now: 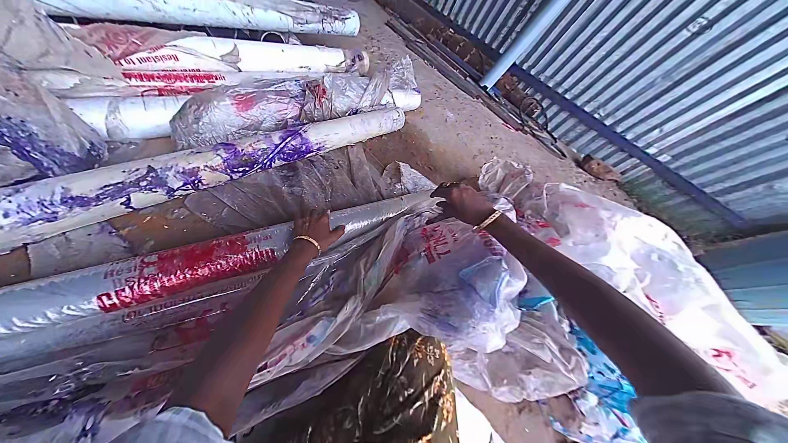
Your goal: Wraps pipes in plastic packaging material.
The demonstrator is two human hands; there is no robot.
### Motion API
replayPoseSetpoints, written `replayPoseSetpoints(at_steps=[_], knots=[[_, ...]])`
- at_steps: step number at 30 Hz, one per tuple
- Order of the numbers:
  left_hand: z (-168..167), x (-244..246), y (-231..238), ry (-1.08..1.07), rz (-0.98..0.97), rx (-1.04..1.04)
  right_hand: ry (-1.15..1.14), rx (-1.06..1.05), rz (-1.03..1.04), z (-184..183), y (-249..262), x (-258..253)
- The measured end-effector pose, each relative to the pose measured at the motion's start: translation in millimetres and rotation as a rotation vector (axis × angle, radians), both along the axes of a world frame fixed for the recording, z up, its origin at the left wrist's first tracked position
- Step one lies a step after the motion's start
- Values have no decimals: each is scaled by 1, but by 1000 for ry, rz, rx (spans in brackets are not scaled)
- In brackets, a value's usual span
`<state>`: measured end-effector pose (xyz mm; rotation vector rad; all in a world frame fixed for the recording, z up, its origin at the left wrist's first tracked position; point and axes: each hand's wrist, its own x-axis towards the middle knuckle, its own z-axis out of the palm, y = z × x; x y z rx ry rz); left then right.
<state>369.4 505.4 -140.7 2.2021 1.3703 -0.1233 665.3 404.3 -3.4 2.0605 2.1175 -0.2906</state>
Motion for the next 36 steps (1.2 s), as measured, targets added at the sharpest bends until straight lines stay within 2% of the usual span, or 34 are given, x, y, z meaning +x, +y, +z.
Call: replayPoseSetpoints(at_steps=[3, 6, 8, 11, 15, 20, 23, 25, 26, 27, 30, 31, 32, 33, 34, 36], knots=[[1, 11, -4, 70, 55, 16, -112, -246, -64, -36, 22, 23], [-5, 15, -6, 129, 52, 53, -137, -318, -61, -80, 35, 31], [-7, 16, -6, 154, 52, 64, -173, -341, -46, -95, 40, 26], [-9, 17, -9, 165, 49, 99, -189, -318, -97, -93, 46, 8], [-9, 18, -7, 185, 64, 112, -192, -378, -92, -93, 44, 16], [-3, 20, 9, 173, 84, 49, -39, -592, -116, -122, -28, 16], [0, 21, 17, 170, 104, 44, -92, -661, -91, -128, -17, 13], [-5, 19, 12, 180, 106, 44, -68, -640, 16, -136, -13, 28], [-5, 18, 10, 173, 107, 44, -32, -614, 61, -129, -10, 33], [-4, 19, 10, 163, 103, 41, 1, -589, 31, -107, -6, 31], [0, 16, 10, 60, 74, 3, 205, -237, -225, -47, -1, 38], [-1, 11, 11, -8, 70, -30, 185, -134, -221, -33, 5, 37], [-1, 4, 13, -87, 65, -73, 115, 11, -140, -25, 12, 31], [-1, -4, 19, -185, 59, -118, 60, 241, 15, -27, 20, 26], [5, -17, 26, -312, 62, -177, 68, 323, 57, -13, 29, -4], [27, -55, 25, -521, 77, -280, 148, 294, 53, 22, 31, -94]])
